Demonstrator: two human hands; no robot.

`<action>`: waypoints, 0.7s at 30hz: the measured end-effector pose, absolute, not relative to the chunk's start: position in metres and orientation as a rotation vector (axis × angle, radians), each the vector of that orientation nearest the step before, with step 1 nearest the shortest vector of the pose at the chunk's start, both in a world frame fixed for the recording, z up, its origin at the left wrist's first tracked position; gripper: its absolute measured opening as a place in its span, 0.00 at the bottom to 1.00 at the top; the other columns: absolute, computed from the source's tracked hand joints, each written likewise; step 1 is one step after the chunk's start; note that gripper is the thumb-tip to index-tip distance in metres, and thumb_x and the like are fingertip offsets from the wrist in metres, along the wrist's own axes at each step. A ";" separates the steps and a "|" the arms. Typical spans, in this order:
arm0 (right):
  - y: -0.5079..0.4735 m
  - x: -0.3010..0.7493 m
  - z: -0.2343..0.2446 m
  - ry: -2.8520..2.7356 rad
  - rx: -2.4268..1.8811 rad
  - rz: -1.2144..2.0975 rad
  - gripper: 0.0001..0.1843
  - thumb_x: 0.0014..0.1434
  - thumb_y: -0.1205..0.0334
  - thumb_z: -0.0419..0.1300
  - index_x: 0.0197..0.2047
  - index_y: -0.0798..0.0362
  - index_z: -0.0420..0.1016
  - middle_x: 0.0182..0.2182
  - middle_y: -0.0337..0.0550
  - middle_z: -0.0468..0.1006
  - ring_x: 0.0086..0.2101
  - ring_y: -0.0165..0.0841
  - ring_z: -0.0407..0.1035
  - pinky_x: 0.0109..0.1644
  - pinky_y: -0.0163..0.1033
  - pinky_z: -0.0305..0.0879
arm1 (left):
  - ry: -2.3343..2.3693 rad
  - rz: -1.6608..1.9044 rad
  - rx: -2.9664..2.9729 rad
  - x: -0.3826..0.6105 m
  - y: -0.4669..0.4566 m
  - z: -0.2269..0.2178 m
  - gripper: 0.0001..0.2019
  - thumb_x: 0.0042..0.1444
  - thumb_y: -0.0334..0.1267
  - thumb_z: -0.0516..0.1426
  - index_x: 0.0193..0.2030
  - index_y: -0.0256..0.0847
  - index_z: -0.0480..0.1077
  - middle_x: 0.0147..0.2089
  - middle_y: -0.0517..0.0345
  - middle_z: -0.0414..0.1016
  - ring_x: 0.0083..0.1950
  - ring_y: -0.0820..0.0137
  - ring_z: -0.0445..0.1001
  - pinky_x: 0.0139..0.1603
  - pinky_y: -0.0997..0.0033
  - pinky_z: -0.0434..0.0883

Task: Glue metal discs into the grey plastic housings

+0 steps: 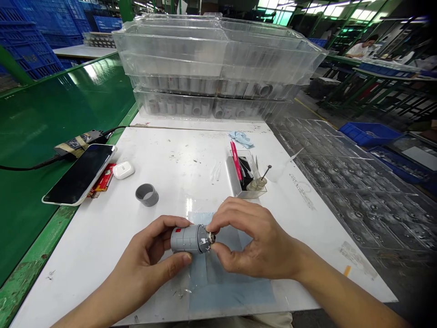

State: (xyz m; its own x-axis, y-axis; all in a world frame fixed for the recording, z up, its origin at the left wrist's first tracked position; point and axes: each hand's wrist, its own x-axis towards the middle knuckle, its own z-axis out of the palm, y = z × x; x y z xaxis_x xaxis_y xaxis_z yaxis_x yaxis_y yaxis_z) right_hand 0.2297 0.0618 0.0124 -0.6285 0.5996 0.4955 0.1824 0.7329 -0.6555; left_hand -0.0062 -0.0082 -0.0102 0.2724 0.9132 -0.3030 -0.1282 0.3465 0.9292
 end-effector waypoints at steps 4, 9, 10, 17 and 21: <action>0.061 0.230 0.012 -2.195 -0.584 0.723 0.15 0.49 0.74 0.68 0.42 0.58 0.78 0.33 0.43 0.82 0.34 0.32 0.73 0.38 0.39 0.73 | 1.048 0.865 0.956 -0.006 -0.009 -0.010 0.17 0.60 0.41 0.68 0.54 0.49 0.72 0.49 0.56 0.78 0.53 0.63 0.72 0.37 0.74 0.70; 0.062 0.230 0.012 -2.194 -0.572 0.720 0.15 0.50 0.74 0.68 0.42 0.58 0.78 0.34 0.43 0.82 0.35 0.32 0.73 0.39 0.39 0.73 | 1.060 0.886 0.940 -0.005 -0.009 -0.009 0.16 0.60 0.40 0.68 0.53 0.49 0.73 0.50 0.56 0.78 0.52 0.64 0.74 0.39 0.74 0.72; 0.061 0.230 0.012 -2.193 -0.568 0.719 0.15 0.50 0.74 0.68 0.43 0.57 0.78 0.34 0.42 0.82 0.35 0.32 0.73 0.39 0.40 0.73 | 1.063 0.889 0.941 -0.005 -0.009 -0.009 0.17 0.59 0.40 0.68 0.53 0.48 0.73 0.50 0.56 0.79 0.52 0.64 0.74 0.40 0.73 0.73; 0.060 0.230 0.009 -2.175 -0.578 0.819 0.14 0.55 0.72 0.68 0.45 0.55 0.79 0.35 0.43 0.83 0.37 0.32 0.74 0.41 0.40 0.74 | 1.097 0.907 0.958 -0.005 -0.009 -0.011 0.17 0.58 0.40 0.69 0.53 0.48 0.74 0.49 0.58 0.81 0.50 0.65 0.77 0.46 0.71 0.76; 0.064 0.234 0.008 -2.166 -0.626 0.985 0.12 0.60 0.69 0.68 0.47 0.53 0.81 0.39 0.44 0.84 0.41 0.33 0.76 0.45 0.40 0.76 | 1.128 0.895 0.972 -0.008 -0.007 -0.016 0.18 0.56 0.40 0.71 0.52 0.48 0.76 0.48 0.60 0.81 0.49 0.66 0.79 0.48 0.70 0.78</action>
State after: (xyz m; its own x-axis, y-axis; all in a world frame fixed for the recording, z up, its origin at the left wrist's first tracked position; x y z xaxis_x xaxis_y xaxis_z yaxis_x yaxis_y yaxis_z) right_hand 0.2340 0.0637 0.0079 -0.6620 0.6499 0.3733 0.1461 0.6005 -0.7862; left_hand -0.0083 -0.0066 -0.0164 0.1996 0.9314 -0.3044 -0.0849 0.3260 0.9416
